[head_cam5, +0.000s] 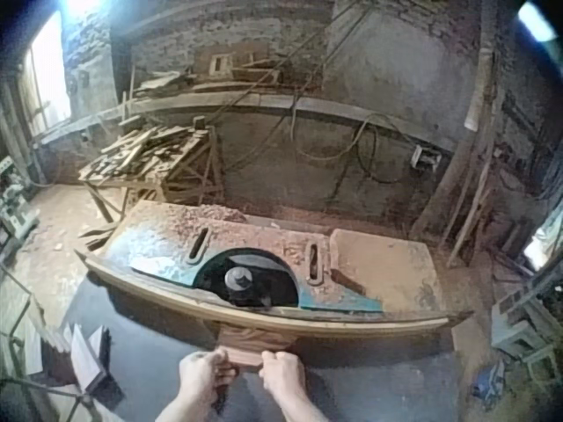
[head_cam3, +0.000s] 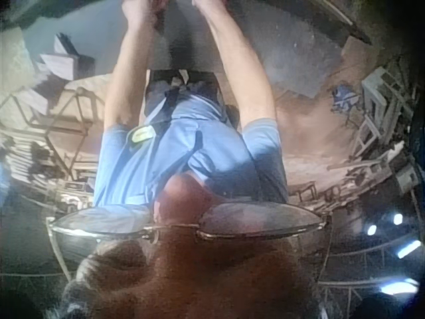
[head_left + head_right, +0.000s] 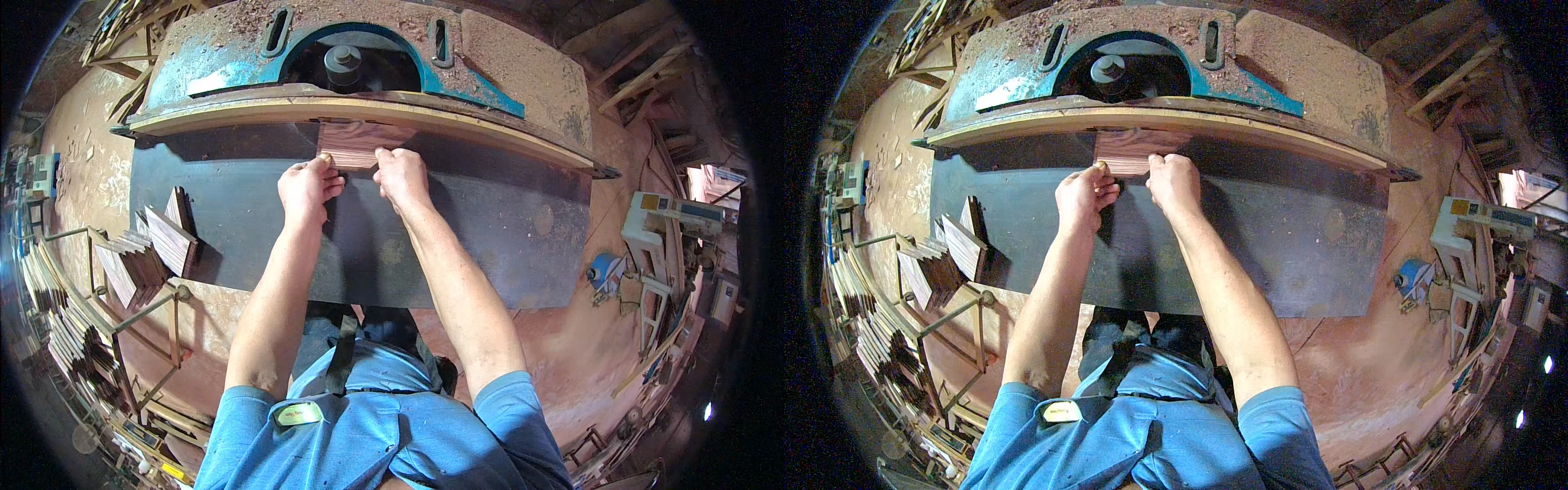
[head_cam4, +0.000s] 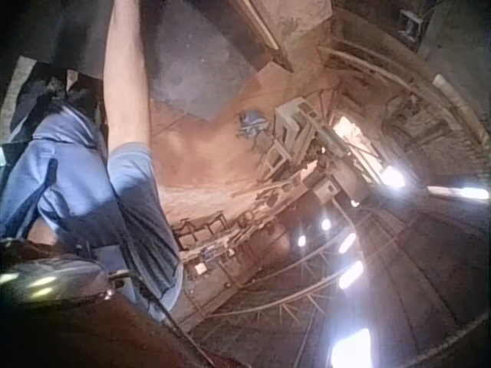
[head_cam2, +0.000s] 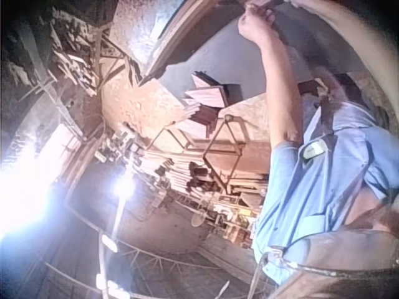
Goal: The person repeatedly feeds small rectangular wooden pieces through a stationary spindle sander, flipping each piece to smooth multiple edges. After each pass, the person places the finished piece onto a growing stack on the floor.
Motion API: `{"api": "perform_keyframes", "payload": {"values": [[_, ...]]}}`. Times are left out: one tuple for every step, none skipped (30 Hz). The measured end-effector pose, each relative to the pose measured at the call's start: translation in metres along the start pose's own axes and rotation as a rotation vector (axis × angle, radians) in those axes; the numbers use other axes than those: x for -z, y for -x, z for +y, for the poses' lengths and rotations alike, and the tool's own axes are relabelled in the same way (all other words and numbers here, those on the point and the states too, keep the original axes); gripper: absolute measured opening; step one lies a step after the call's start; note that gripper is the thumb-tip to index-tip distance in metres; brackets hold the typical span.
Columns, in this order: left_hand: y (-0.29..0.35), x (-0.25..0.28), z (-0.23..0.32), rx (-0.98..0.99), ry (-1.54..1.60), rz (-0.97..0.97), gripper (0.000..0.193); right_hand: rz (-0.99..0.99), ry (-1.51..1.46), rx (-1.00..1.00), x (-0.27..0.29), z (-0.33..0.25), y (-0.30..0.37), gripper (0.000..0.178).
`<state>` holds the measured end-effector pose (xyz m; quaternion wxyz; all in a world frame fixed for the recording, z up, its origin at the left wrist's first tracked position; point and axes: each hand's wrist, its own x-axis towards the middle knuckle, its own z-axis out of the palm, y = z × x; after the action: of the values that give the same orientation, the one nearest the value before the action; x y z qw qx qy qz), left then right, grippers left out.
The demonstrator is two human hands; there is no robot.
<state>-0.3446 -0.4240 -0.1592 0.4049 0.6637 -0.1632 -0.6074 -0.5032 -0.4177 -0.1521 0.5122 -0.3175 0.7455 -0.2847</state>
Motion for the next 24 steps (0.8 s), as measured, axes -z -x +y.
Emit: {"api": "perform_keyframes", "payload": {"values": [[-0.002,0.001,0.000,0.003,0.003,-0.001,0.015,0.004,0.007,-0.006,-0.001,0.000,-0.001,0.042],[-0.003,0.002,0.000,0.006,0.005,-0.001,0.015,0.002,0.010,0.008,-0.003,0.002,-0.002,0.042],[-0.003,0.003,0.001,0.002,0.003,-0.001,0.015,0.000,0.012,0.021,-0.005,0.004,-0.003,0.042],[-0.003,0.004,0.001,-0.001,0.000,0.000,0.015,-0.002,0.015,0.035,-0.006,0.004,-0.004,0.042],[-0.003,0.005,0.002,-0.005,-0.001,0.001,0.015,-0.006,0.025,0.035,-0.006,0.003,-0.003,0.042],[-0.003,0.006,0.003,-0.001,-0.001,0.003,0.015,-0.009,0.035,0.035,-0.006,-0.001,-0.001,0.042],[-0.002,0.007,0.005,0.003,0.001,0.004,0.015,-0.013,0.045,0.036,-0.007,-0.002,0.001,0.042],[-0.002,0.008,0.005,0.007,0.001,0.004,0.015,-0.006,0.021,0.044,-0.009,-0.002,0.000,0.042],[-0.003,0.010,0.006,0.005,0.004,-0.001,0.015,0.001,-0.002,0.052,-0.012,0.000,-0.001,0.042],[-0.005,0.013,0.005,0.003,0.007,-0.007,0.015,0.008,-0.025,0.061,-0.014,0.001,-0.002,0.041],[-0.006,0.014,0.006,0.001,0.011,-0.011,0.015,0.004,-0.032,0.047,-0.015,-0.001,-0.001,0.041],[-0.006,0.015,0.007,-0.002,0.024,-0.007,0.015,0.001,-0.039,0.032,-0.016,-0.004,0.001,0.041],[-0.006,0.016,0.008,-0.005,0.036,-0.003,0.015,-0.003,-0.046,0.018,-0.017,-0.006,0.003,0.042],[-0.005,0.016,0.009,-0.007,0.048,-0.001,0.016,-0.003,-0.049,0.018,-0.018,-0.007,0.002,0.041],[-0.005,0.016,0.010,-0.008,0.032,0.004,0.016,-0.003,-0.051,0.018,-0.020,-0.006,0.001,0.041],[-0.005,0.017,0.011,-0.009,0.015,0.009,0.015,-0.003,-0.053,0.018,-0.021,-0.006,0.000,0.041],[-0.005,0.017,0.012,-0.011,0.000,0.016,0.015,-0.003,-0.055,0.022,-0.023,-0.005,0.000,0.041],[-0.006,0.019,0.012,-0.013,0.004,0.014,0.015,-0.003,-0.057,0.027,-0.025,-0.004,-0.001,0.041],[-0.008,0.021,0.012,-0.016,0.008,0.013,0.016,-0.003,-0.060,0.031,-0.027,-0.004,-0.001,0.040],[-0.009,0.023,0.012,-0.019,0.012,0.013,0.016,0.003,-0.046,0.023,-0.026,-0.011,0.003,0.040],[-0.010,0.025,0.013,-0.017,0.010,0.023,0.016,-0.006,-0.038,0.019,-0.028,-0.010,0.002,0.041],[-0.011,0.026,0.013,-0.016,0.008,0.032,0.016,-0.015,-0.030,0.016,-0.031,-0.009,0.000,0.041],[-0.012,0.027,0.014,-0.016,0.006,0.039,0.016,-0.022,-0.022,0.012,-0.033,-0.009,0.000,0.041],[-0.014,0.031,0.014,-0.031,0.025,0.024,0.016,-0.005,-0.058,0.039,-0.036,-0.010,0.001,0.041]]}}
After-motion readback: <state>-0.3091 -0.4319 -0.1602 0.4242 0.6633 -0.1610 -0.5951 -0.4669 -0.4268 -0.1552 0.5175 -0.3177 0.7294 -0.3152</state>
